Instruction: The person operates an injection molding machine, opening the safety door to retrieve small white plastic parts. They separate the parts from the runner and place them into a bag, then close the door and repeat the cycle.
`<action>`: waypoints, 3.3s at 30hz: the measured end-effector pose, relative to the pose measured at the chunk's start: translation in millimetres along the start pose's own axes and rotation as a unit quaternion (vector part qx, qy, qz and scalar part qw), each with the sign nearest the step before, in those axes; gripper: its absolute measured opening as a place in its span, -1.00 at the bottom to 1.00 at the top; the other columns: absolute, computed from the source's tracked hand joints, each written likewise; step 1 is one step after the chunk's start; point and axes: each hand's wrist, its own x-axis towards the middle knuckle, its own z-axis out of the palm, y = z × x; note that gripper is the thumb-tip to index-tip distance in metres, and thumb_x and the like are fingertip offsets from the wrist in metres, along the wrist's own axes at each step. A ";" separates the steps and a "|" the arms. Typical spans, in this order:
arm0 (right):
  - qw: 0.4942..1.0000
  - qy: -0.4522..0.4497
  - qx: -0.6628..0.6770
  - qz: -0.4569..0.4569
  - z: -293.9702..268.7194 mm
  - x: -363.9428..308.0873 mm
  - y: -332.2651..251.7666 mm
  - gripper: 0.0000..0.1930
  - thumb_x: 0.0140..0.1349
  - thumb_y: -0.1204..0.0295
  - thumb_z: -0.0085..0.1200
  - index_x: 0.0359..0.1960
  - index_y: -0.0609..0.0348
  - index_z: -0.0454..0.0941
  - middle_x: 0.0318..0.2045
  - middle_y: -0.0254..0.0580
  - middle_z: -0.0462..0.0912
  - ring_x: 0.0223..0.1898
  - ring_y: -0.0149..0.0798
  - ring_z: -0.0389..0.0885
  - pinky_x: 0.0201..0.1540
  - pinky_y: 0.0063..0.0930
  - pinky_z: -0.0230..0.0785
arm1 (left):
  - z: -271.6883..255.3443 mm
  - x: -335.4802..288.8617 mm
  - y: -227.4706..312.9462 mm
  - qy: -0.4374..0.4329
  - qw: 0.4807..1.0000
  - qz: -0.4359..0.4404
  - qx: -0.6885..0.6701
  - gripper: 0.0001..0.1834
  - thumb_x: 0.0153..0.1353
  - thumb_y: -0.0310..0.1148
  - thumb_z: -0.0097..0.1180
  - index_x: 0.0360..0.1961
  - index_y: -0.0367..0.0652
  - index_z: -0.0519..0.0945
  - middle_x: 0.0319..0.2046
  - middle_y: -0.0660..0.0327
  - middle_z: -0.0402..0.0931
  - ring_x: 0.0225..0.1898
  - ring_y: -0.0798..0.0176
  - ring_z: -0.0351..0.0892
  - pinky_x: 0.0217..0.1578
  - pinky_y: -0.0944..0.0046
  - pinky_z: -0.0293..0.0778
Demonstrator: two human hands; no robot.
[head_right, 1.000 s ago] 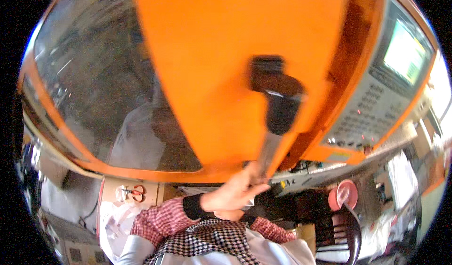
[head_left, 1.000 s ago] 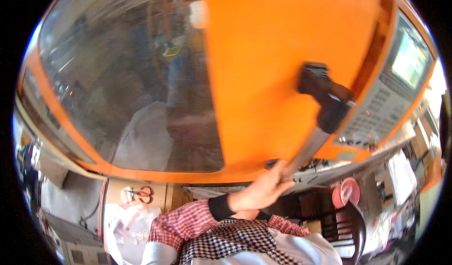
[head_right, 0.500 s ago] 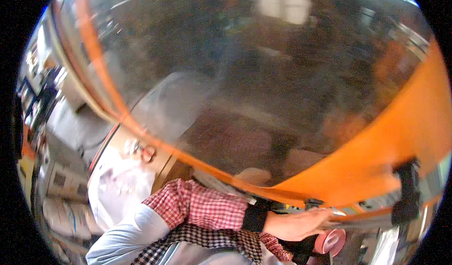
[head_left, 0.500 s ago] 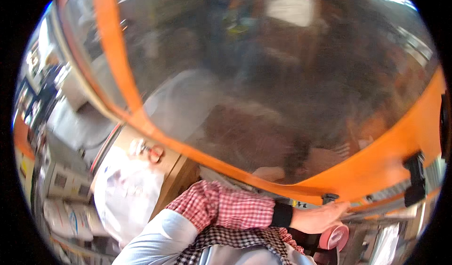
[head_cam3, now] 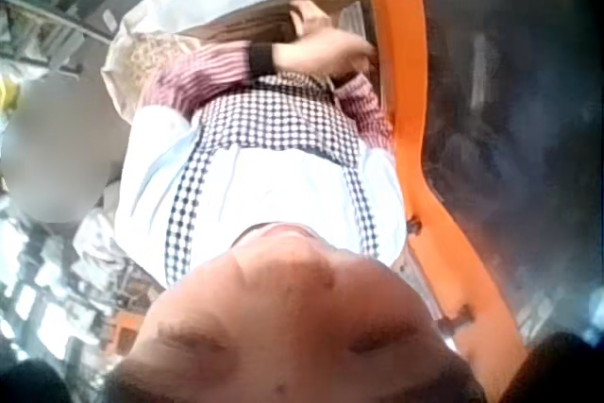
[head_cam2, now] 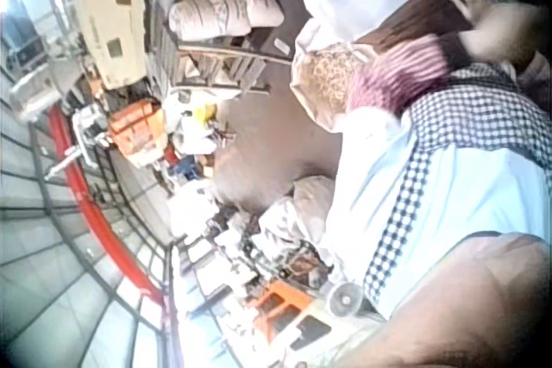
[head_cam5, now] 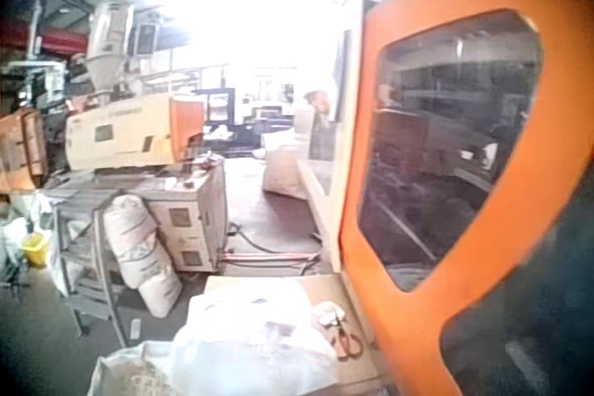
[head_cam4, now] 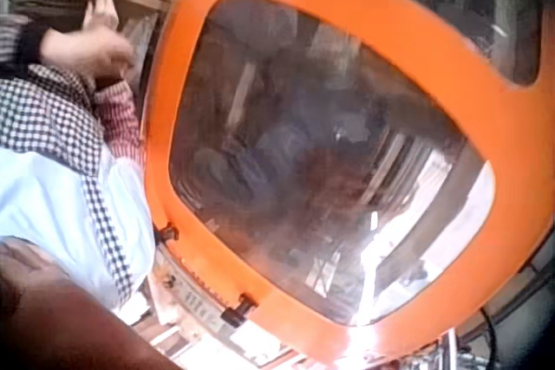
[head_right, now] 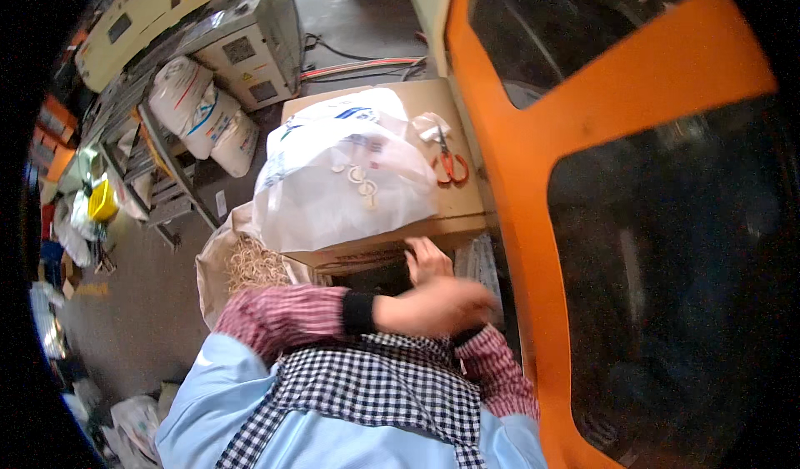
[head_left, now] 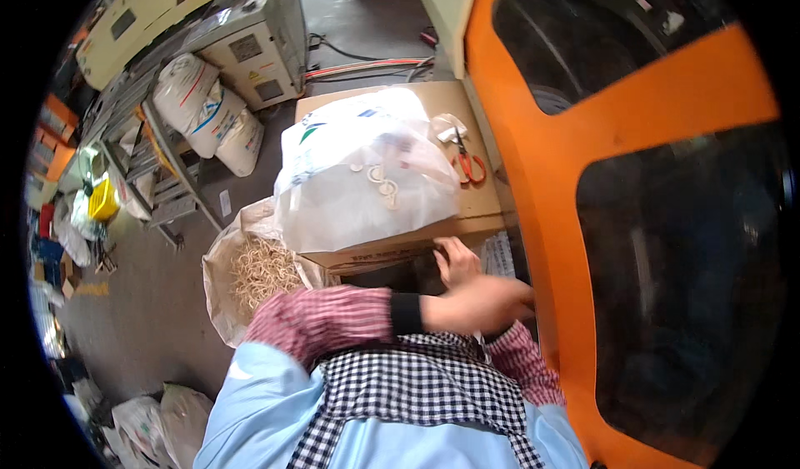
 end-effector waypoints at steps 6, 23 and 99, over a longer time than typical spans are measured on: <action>1.000 0.004 -0.020 0.003 102.5 134.8 -6.9 -0.66 0.09 0.29 0.08 -0.17 0.26 0.40 -0.26 0.11 0.51 -0.26 0.07 0.51 -0.24 -0.11 0.37 | -43.2 -187.7 -48.1 0.281 0.873 -0.399 0.019 -0.78 0.19 -0.37 0.03 -0.28 -0.36 0.54 -0.47 0.06 0.55 -0.42 0.25 0.52 -0.37 0.31 0.42; 0.632 -0.159 0.677 0.343 57.0 68.3 -48.9 -0.76 0.29 0.35 -0.07 -0.23 0.32 0.48 -0.35 -0.25 0.56 -0.32 -0.39 0.53 -0.26 -0.63 0.41 | -76.5 -209.7 -61.4 0.375 0.794 -0.284 -0.385 -0.64 0.32 -0.21 -0.11 -0.04 -0.29 0.43 -0.42 0.24 0.51 -0.52 0.49 0.42 -0.49 0.52 0.34; 0.766 -0.336 0.512 0.197 15.1 48.5 -92.2 -0.78 0.28 0.47 -0.09 -0.07 0.25 0.43 -0.50 -0.38 0.50 -0.50 -0.56 0.47 -0.44 -0.70 0.36 | -68.7 -193.5 -56.0 0.488 0.820 -0.242 -0.177 -0.83 0.22 -0.42 0.03 -0.30 -0.34 0.55 -0.53 0.28 0.53 -0.59 0.52 0.42 -0.58 0.54 0.33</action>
